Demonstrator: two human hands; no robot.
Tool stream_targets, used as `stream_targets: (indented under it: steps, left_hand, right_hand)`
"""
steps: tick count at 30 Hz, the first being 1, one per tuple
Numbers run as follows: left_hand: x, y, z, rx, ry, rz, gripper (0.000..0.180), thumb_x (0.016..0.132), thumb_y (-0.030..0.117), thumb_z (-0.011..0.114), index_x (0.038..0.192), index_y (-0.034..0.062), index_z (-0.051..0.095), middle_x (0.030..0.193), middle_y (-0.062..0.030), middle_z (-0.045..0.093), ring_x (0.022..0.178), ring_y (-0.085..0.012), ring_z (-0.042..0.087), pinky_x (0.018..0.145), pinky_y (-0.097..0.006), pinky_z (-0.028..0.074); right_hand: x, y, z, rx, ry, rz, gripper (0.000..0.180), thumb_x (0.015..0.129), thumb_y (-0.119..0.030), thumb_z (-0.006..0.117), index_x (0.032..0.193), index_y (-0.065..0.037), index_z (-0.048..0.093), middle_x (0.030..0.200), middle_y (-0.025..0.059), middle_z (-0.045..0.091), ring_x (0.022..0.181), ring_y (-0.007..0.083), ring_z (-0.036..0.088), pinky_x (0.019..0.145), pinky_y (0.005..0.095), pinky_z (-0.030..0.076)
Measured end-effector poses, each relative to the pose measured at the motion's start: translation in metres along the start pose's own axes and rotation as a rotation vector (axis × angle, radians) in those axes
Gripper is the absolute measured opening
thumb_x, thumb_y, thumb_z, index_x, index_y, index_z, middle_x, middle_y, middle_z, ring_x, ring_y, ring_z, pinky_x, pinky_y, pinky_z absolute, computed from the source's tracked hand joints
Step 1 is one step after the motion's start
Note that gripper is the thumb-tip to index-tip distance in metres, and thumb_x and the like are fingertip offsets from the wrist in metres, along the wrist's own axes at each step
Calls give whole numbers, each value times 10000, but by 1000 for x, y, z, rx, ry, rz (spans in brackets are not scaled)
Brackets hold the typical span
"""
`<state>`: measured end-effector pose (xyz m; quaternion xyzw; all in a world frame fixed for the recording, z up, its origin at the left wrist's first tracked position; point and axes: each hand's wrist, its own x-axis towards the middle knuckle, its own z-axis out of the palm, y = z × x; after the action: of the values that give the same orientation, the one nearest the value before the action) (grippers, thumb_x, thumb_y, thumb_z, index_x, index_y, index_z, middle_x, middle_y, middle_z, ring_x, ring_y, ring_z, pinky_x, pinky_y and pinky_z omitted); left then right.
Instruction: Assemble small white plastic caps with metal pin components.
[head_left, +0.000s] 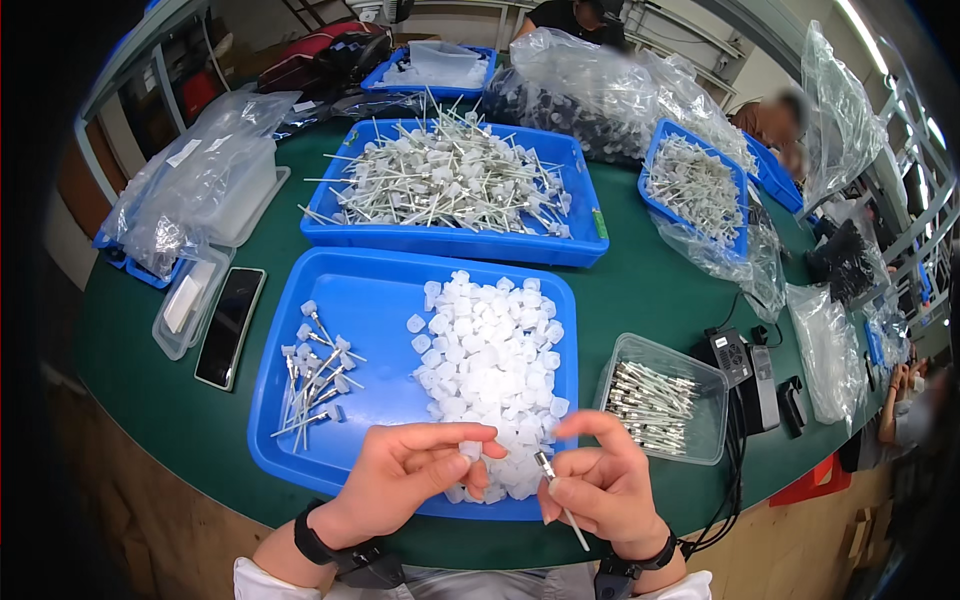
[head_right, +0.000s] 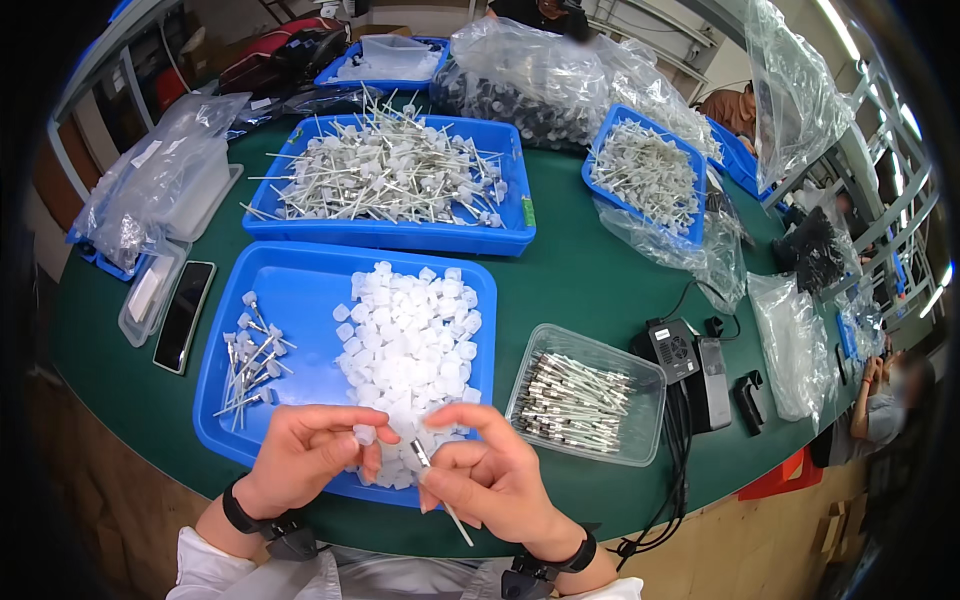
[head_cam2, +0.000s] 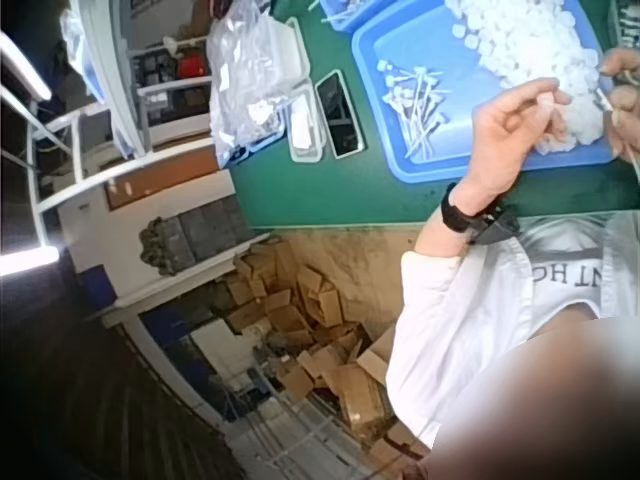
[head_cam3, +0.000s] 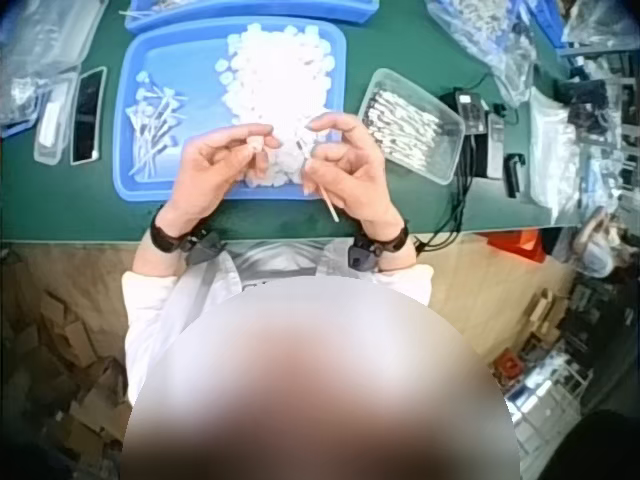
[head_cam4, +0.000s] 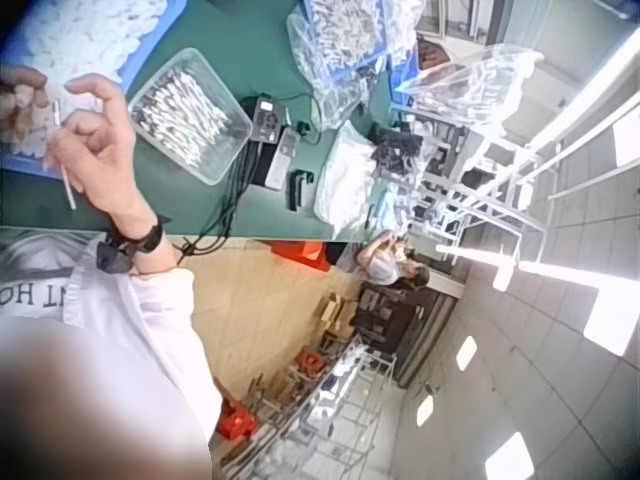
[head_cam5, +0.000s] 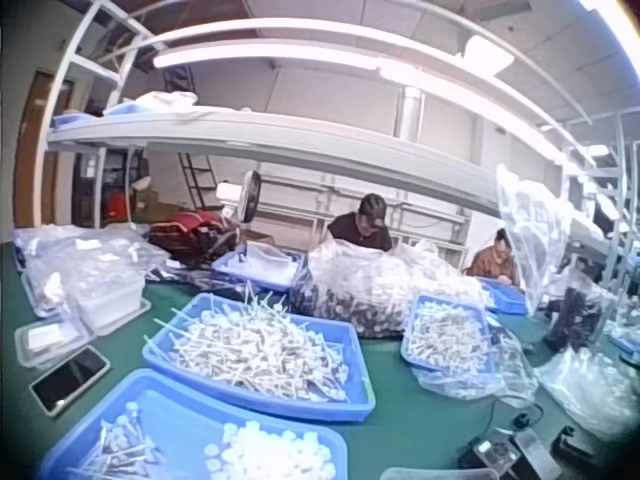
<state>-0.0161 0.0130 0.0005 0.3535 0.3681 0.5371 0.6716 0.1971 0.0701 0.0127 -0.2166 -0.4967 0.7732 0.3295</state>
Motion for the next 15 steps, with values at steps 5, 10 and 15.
stream_targets:
  steps: [5,10,15]
  left_hand:
    - [2,-3,-3,-166,-24,-24,292,904,23,498,1176,-82,510,1061,-200,599,829,-180,607,715,-306,523]
    - [2,-10,-8,-257,-98,-41,287,887,24,534,1154,-79,517,1064,-202,593,832,-186,601,711,-305,518]
    - [0,-12,-1,-297,-83,-43,253,848,17,595,1083,-61,541,1014,-219,596,801,-210,602,686,-327,511]
  right_hand:
    - [-4,-15,0,226,-201,-24,327,761,57,526,1073,152,550,780,196,607,564,176,532,517,261,413]
    - [-8,-15,4,300,-189,-95,328,744,17,577,1050,136,577,768,193,608,584,192,558,549,276,432]
    - [-1,-6,5,-508,-120,-479,191,787,-32,612,956,37,667,697,90,623,583,151,601,494,236,454]
